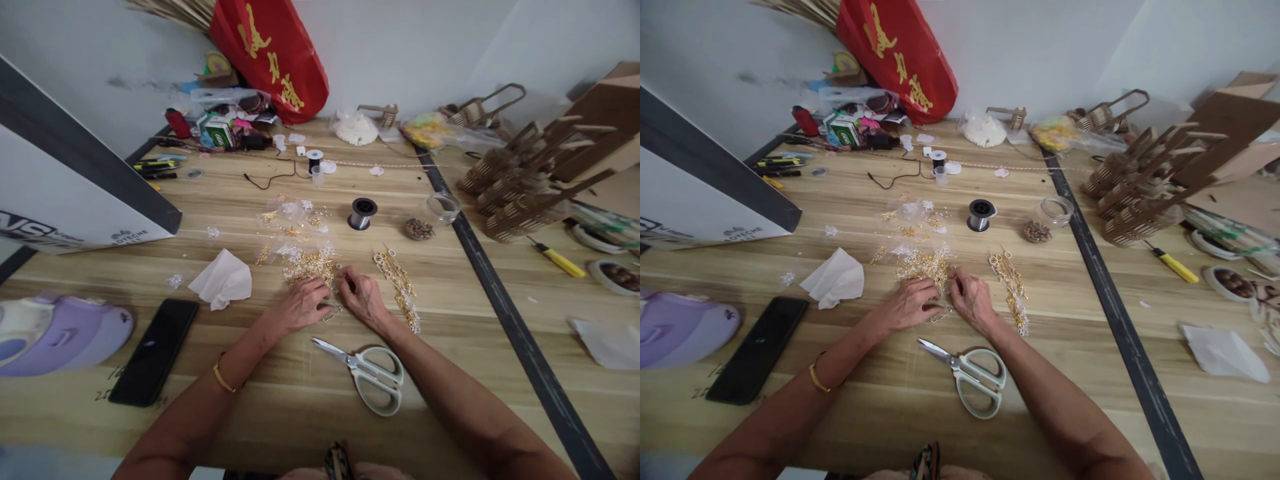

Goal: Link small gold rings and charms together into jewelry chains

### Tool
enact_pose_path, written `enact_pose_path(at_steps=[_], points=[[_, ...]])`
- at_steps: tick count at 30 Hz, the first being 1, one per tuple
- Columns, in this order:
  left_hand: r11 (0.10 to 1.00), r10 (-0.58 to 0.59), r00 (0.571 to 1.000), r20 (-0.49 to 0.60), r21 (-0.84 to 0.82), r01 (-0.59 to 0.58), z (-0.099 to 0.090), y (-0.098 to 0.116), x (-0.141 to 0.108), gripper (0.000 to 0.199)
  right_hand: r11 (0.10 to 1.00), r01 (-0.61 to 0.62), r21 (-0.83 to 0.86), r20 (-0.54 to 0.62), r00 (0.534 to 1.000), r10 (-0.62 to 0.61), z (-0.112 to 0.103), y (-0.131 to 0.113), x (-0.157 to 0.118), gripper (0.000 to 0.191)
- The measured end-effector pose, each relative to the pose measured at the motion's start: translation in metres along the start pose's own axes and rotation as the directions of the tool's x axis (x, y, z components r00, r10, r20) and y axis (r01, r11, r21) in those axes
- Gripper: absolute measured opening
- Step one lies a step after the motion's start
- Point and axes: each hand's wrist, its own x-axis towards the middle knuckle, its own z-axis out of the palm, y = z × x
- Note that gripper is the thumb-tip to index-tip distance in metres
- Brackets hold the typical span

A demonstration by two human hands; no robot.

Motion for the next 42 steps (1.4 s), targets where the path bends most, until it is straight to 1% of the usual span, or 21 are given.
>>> enact_pose_path(at_steps=[4,8,12,15,19,23,27,33,36,42], points=[[1.000,0.015,1.000,0.022,0.022,-0.015,-0.001,0.001,0.000,0.007,1.000,0.007,0.001,0.000,1.000,-0.007,-0.001,-0.001,0.000,0.021],[1.000,0.021,0.999,0.042,0.013,-0.021,-0.004,0.000,0.000,0.014,1.000,0.009,-0.006,0.001,1.000,-0.009,-0.001,-0.001,0.000,0.020],[0.998,0.010,1.000,-0.001,-0.057,-0.010,-0.008,-0.004,0.000,0.016,1.000,0.006,0.013,-0.002,1.000,-0.006,-0.001,-0.001,0.001,0.020],[0.985,-0.034,0.998,-0.057,-0.170,0.024,-0.010,-0.009,0.001,0.014,1.000,-0.005,0.018,-0.002,1.000,0.005,-0.002,-0.001,0.001,0.021],[0.942,-0.122,0.985,-0.121,-0.327,0.077,-0.012,-0.015,0.003,0.009,0.999,-0.009,0.050,-0.012,1.000,0.010,-0.003,-0.001,0.001,0.021],[0.898,-0.198,0.968,-0.156,-0.426,0.115,-0.013,-0.019,0.004,0.008,0.994,-0.018,0.112,-0.037,0.999,0.022,-0.002,0.001,0.002,0.023],[0.847,-0.278,0.941,-0.192,-0.511,0.146,-0.016,-0.019,0.005,0.011,0.982,-0.030,0.187,-0.051,0.998,0.041,-0.003,0.000,0.001,0.025],[0.772,-0.354,0.914,-0.197,-0.614,0.166,-0.024,-0.017,0.003,0.013,0.978,0.015,0.206,-0.041,0.999,-0.006,-0.003,-0.004,0.000,0.022],[0.742,-0.379,0.905,-0.196,-0.648,0.170,-0.026,-0.015,0.002,0.015,0.972,0.018,0.233,-0.044,0.999,-0.008,-0.003,-0.006,-0.001,0.023],[0.706,-0.383,0.906,-0.178,-0.689,0.164,-0.027,-0.008,0.003,0.016,0.956,0.077,0.282,-0.083,0.995,-0.056,-0.004,-0.009,-0.003,0.019]])
